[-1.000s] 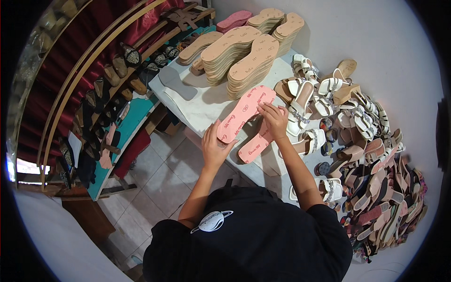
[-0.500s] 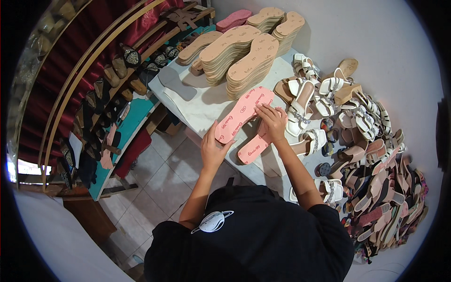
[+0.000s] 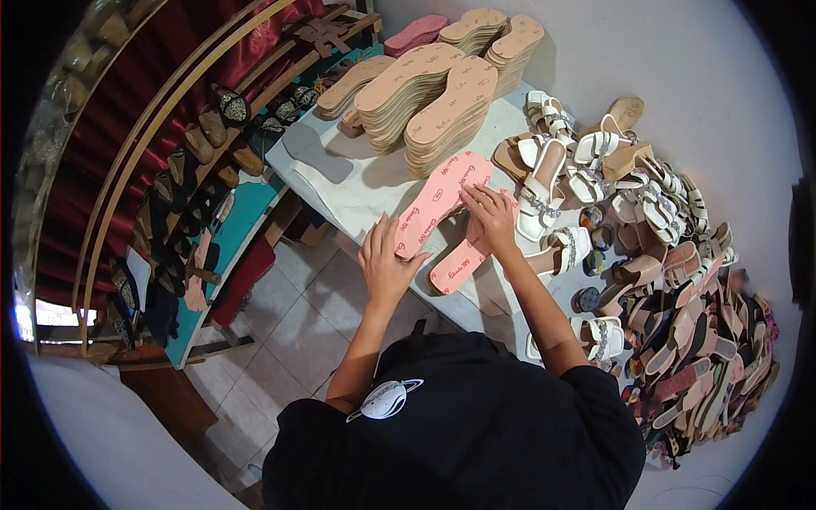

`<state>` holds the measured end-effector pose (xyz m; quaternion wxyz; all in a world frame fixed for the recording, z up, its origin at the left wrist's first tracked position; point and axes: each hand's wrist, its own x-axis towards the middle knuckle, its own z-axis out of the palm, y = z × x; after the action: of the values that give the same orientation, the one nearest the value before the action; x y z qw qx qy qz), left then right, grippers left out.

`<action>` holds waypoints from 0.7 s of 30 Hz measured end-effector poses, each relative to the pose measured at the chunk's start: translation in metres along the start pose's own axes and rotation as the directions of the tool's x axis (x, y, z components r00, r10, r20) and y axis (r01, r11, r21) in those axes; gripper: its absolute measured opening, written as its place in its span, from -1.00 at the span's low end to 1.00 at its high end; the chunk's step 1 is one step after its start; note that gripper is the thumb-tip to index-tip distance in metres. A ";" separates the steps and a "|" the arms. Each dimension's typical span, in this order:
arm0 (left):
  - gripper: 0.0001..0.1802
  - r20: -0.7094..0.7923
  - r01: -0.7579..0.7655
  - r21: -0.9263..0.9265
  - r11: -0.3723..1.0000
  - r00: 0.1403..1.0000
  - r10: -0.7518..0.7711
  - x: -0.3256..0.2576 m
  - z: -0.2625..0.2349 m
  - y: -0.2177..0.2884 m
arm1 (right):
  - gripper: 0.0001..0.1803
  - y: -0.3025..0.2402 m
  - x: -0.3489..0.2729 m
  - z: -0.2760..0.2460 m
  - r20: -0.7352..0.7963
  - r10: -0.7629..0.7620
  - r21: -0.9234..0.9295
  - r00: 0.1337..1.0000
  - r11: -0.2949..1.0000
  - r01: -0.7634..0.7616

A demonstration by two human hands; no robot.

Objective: Sorting and inspecting shoe insoles and assembled sandals on a workbench.

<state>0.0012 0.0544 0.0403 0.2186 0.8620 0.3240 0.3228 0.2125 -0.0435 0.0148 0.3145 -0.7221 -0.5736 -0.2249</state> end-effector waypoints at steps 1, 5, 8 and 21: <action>-0.21 -0.014 -0.031 0.055 0.998 0.999 0.032 0.001 0.001 0.004 | -0.54 0.001 -0.001 -0.001 -0.004 0.004 0.013 1.000 1.000 -0.004; -0.35 0.020 -0.167 0.034 0.985 0.986 0.167 0.014 0.007 0.026 | -0.53 0.000 -0.008 -0.017 -0.036 0.027 0.023 0.999 0.999 -0.026; -0.47 0.039 -0.287 -0.002 0.958 0.957 0.287 0.023 0.019 0.049 | -0.56 -0.003 -0.017 -0.040 -0.057 0.062 -0.030 0.996 0.998 -0.064; -0.61 0.105 -0.626 -0.472 0.621 0.659 0.744 -0.011 0.117 0.243 | -0.62 0.036 -0.137 -0.236 -0.272 0.304 -0.353 0.913 0.851 -0.389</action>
<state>0.1779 -0.1414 0.0967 0.2915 0.8937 -0.1421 0.3101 0.2230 -0.3107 0.0788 0.2534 -0.8356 -0.3391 -0.3502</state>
